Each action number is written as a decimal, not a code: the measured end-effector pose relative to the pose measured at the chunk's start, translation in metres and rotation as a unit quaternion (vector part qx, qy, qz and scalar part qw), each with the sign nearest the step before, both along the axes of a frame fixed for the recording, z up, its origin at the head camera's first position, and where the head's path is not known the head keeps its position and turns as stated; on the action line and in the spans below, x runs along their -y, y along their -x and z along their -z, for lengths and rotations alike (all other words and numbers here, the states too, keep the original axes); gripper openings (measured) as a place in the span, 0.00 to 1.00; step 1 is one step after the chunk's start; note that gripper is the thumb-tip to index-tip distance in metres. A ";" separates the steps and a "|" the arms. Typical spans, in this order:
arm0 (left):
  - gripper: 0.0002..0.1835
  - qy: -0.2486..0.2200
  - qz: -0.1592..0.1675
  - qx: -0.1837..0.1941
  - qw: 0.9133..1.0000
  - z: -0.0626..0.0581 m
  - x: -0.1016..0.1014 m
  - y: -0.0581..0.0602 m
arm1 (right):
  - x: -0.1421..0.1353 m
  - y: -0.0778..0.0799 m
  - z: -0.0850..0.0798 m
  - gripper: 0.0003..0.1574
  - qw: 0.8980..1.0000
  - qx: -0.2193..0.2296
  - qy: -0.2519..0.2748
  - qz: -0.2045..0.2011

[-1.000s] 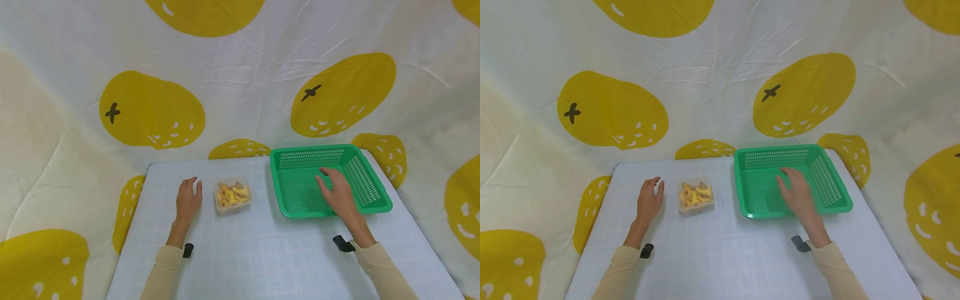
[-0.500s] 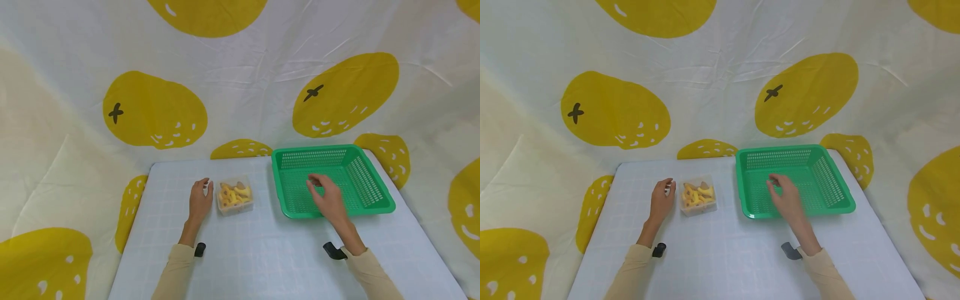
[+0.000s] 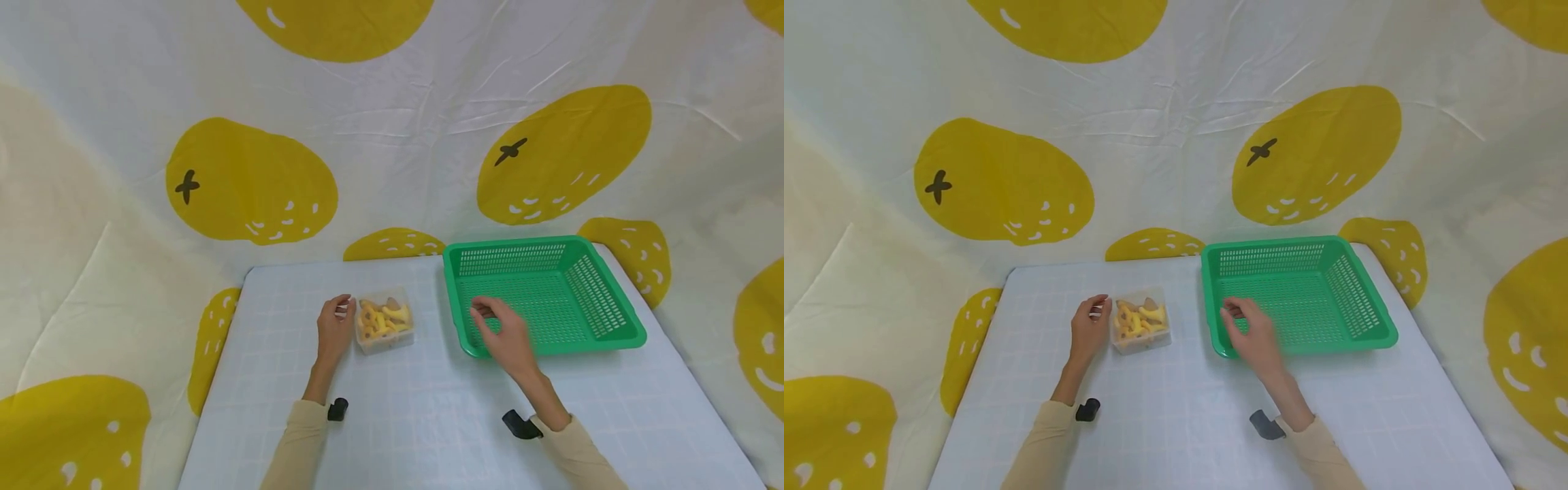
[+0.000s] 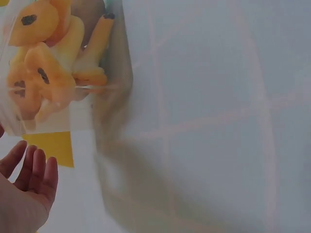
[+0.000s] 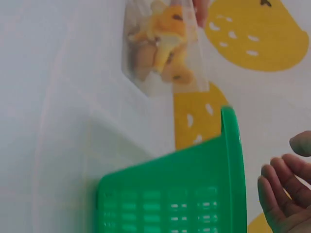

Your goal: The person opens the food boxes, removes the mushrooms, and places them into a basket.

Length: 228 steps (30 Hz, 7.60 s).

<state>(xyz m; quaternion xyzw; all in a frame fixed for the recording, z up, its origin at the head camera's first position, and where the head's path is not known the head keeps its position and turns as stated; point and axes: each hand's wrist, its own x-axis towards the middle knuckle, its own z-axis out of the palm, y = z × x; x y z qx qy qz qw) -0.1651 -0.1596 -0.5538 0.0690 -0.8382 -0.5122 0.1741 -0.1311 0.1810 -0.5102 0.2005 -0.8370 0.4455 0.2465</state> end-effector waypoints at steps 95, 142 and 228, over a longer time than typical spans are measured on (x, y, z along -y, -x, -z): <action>0.61 -0.072 0.294 0.120 0.945 0.033 0.035 -0.020 | 0.152 -0.018 0.043 0.32 0.805 0.492 0.327 -0.056; 0.61 -0.040 0.286 0.145 0.946 0.030 0.035 -0.016 | 0.165 -0.030 0.003 0.25 0.810 0.460 0.364 -0.012; 0.18 -0.299 -0.061 0.167 0.938 -0.008 -0.005 -0.017 | 0.147 0.067 -0.010 0.16 0.960 0.196 0.199 -0.027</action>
